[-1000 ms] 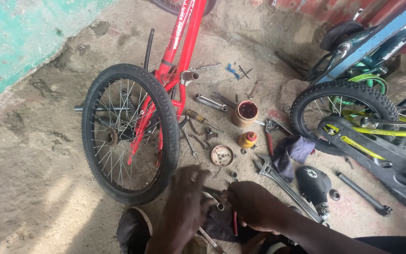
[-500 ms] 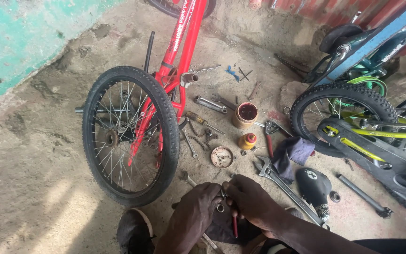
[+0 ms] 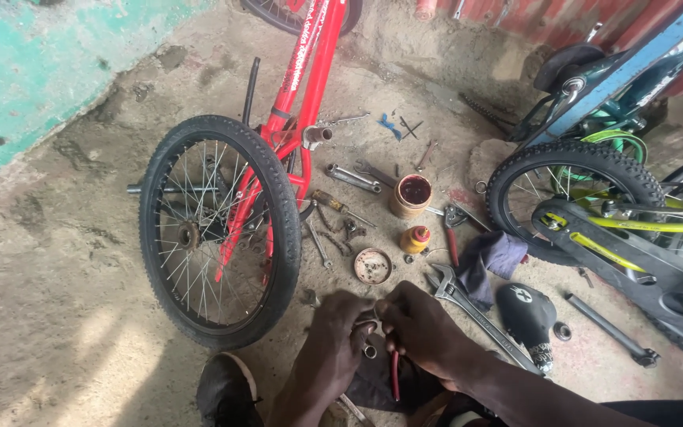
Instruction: Adjusting the tension and components of a bicycle wheel axle using a wrench and pliers.
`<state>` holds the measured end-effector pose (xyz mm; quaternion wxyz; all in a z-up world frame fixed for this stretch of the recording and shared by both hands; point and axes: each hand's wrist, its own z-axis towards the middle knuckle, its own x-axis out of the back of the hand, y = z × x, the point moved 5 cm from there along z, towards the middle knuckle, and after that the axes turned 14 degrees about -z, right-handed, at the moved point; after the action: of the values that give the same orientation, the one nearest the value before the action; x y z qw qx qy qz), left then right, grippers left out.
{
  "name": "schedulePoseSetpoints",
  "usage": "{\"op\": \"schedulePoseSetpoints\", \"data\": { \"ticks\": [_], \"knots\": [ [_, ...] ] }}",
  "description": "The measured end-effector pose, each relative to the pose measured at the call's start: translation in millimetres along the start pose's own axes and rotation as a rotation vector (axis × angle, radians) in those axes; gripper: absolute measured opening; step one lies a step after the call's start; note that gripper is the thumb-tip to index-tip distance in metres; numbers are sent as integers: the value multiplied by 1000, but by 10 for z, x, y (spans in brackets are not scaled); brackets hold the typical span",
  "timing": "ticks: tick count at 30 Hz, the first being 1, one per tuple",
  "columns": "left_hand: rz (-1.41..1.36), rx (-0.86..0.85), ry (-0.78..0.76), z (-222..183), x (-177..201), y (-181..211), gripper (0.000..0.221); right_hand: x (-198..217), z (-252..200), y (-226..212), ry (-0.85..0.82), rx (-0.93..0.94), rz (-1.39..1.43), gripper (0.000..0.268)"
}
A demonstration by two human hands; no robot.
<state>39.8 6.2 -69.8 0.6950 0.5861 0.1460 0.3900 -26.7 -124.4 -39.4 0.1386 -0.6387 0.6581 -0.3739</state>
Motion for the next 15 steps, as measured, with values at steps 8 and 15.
{"op": "schedulePoseSetpoints", "data": {
  "ticks": [8, 15],
  "knots": [
    [-516, 925, 418, -45, -41, -641, 34, 151, 294, 393, 119, -62, 444, 11],
    [-1227, 546, 357, 400, -363, -663, 50, 185, 497, 593, 74, 17, 552, 14]
  ]
}}
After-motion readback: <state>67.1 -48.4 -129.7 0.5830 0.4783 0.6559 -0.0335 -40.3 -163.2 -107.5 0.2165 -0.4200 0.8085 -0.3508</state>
